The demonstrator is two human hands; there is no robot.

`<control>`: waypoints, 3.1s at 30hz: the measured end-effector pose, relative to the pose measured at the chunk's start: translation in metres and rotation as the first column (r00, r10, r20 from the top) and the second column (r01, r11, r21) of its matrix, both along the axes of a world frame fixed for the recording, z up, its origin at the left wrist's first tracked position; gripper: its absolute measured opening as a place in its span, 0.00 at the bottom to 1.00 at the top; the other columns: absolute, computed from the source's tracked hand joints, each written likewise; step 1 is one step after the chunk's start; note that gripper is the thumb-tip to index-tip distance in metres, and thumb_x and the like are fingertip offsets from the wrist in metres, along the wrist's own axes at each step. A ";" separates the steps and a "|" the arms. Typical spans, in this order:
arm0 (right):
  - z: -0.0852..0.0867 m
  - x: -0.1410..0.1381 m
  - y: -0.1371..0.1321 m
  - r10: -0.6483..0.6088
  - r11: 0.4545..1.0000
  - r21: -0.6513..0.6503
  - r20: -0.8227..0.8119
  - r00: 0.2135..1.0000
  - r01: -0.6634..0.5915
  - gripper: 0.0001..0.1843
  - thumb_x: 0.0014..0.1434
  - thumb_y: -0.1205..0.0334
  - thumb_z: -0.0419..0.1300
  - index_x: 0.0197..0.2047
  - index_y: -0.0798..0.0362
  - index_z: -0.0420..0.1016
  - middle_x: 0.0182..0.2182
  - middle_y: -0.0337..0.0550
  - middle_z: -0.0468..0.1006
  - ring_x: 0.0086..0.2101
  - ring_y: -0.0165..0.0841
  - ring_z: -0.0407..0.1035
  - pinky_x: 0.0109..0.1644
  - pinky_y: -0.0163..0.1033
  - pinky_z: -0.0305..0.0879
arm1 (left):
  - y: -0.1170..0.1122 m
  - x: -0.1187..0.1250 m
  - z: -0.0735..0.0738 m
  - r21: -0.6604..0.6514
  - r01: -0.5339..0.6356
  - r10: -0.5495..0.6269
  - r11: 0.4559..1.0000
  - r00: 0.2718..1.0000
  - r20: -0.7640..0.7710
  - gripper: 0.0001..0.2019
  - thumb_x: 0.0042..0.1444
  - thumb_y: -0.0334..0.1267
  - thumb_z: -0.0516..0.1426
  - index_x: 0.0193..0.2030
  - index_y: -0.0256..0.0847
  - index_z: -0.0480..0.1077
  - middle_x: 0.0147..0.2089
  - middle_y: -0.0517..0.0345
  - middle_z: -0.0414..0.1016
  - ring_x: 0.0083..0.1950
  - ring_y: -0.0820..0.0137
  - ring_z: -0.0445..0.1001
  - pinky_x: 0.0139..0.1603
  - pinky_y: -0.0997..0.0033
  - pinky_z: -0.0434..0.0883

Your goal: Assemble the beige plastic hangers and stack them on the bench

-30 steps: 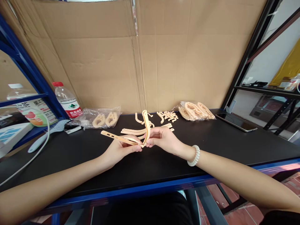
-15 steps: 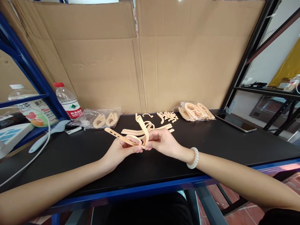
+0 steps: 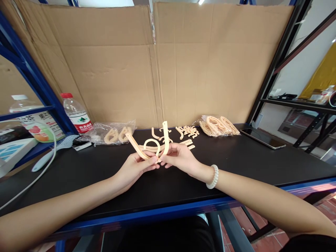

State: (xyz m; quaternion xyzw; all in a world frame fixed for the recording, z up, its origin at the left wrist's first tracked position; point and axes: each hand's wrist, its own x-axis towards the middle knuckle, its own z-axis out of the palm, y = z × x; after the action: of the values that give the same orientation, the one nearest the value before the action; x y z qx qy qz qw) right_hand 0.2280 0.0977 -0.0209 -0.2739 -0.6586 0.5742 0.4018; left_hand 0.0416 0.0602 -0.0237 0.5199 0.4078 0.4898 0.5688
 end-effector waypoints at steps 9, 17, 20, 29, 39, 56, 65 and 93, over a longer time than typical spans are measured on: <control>0.032 0.058 0.047 0.177 0.976 0.089 0.214 0.961 -0.199 0.12 0.48 0.60 0.71 0.32 0.56 0.74 0.28 0.38 0.75 0.29 0.28 0.71 0.36 0.36 0.72 | 0.008 -0.014 0.007 -0.078 -0.113 0.117 0.991 0.992 0.042 0.11 0.47 0.37 0.69 0.33 0.34 0.74 0.35 0.55 0.77 0.35 0.71 0.78 0.44 0.73 0.77; 0.044 0.082 0.058 0.028 0.918 0.348 0.422 0.906 -0.191 0.12 0.49 0.57 0.69 0.31 0.55 0.74 0.28 0.39 0.76 0.28 0.30 0.71 0.34 0.37 0.69 | 0.019 -0.031 0.023 0.016 -0.181 0.177 0.983 0.976 0.130 0.13 0.44 0.30 0.69 0.35 0.35 0.70 0.31 0.58 0.76 0.35 0.73 0.78 0.39 0.79 0.76; 0.050 0.087 0.055 -0.057 0.892 0.422 0.462 0.885 -0.163 0.12 0.49 0.55 0.69 0.31 0.53 0.75 0.28 0.39 0.77 0.29 0.31 0.72 0.33 0.37 0.68 | 0.022 -0.037 0.029 0.105 -0.184 0.175 0.977 0.980 0.089 0.19 0.40 0.29 0.70 0.36 0.37 0.67 0.35 0.58 0.77 0.35 0.72 0.78 0.38 0.77 0.75; 0.056 0.092 0.052 -0.109 0.870 0.466 0.503 0.858 -0.163 0.11 0.50 0.54 0.67 0.32 0.53 0.79 0.29 0.40 0.79 0.28 0.31 0.72 0.32 0.36 0.68 | 0.030 -0.045 0.029 0.183 -0.179 0.186 0.967 0.982 -0.023 0.31 0.39 0.34 0.71 0.47 0.46 0.60 0.32 0.65 0.76 0.29 0.73 0.76 0.30 0.76 0.72; 0.045 0.093 0.065 -0.098 0.847 0.463 0.617 0.781 -0.260 0.09 0.50 0.57 0.66 0.31 0.55 0.77 0.29 0.41 0.79 0.30 0.32 0.73 0.34 0.36 0.69 | 0.036 -0.062 0.029 0.642 0.428 0.472 0.636 0.443 -0.762 0.12 0.53 0.44 0.62 0.27 0.40 0.67 0.27 0.62 0.69 0.27 0.73 0.65 0.27 0.74 0.55; 0.032 0.081 0.065 -0.225 0.761 0.523 0.768 0.600 -0.384 0.06 0.52 0.60 0.63 0.28 0.54 0.75 0.32 0.42 0.76 0.33 0.33 0.69 0.38 0.37 0.63 | 0.041 -0.060 0.016 0.486 0.653 0.454 0.581 0.236 -0.859 0.04 0.61 0.37 0.55 0.36 0.41 0.70 0.40 0.57 0.74 0.44 0.66 0.71 0.48 0.66 0.64; 0.027 0.082 0.069 -0.268 0.740 0.572 0.734 0.624 -0.354 0.04 0.54 0.63 0.60 0.31 0.55 0.75 0.32 0.43 0.76 0.34 0.34 0.70 0.39 0.37 0.64 | 0.044 -0.062 0.015 0.516 0.595 0.519 0.616 0.186 -0.834 0.05 0.61 0.37 0.53 0.37 0.41 0.69 0.39 0.57 0.76 0.43 0.65 0.73 0.45 0.65 0.66; 0.018 0.078 0.074 -0.375 0.699 0.639 0.711 0.595 -0.322 0.02 0.54 0.65 0.60 0.31 0.54 0.73 0.29 0.41 0.76 0.32 0.33 0.69 0.35 0.36 0.62 | 0.045 -0.060 0.006 0.575 0.522 0.532 0.630 0.250 -0.809 0.06 0.61 0.34 0.52 0.37 0.42 0.70 0.40 0.58 0.76 0.42 0.67 0.74 0.44 0.68 0.69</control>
State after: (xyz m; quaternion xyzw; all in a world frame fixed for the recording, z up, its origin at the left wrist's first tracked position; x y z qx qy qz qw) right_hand 0.3056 0.1717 -0.0026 -0.3334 -0.9287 0.0769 0.1429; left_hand -0.0185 0.1055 -0.0178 0.8879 0.4103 0.1838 -0.0977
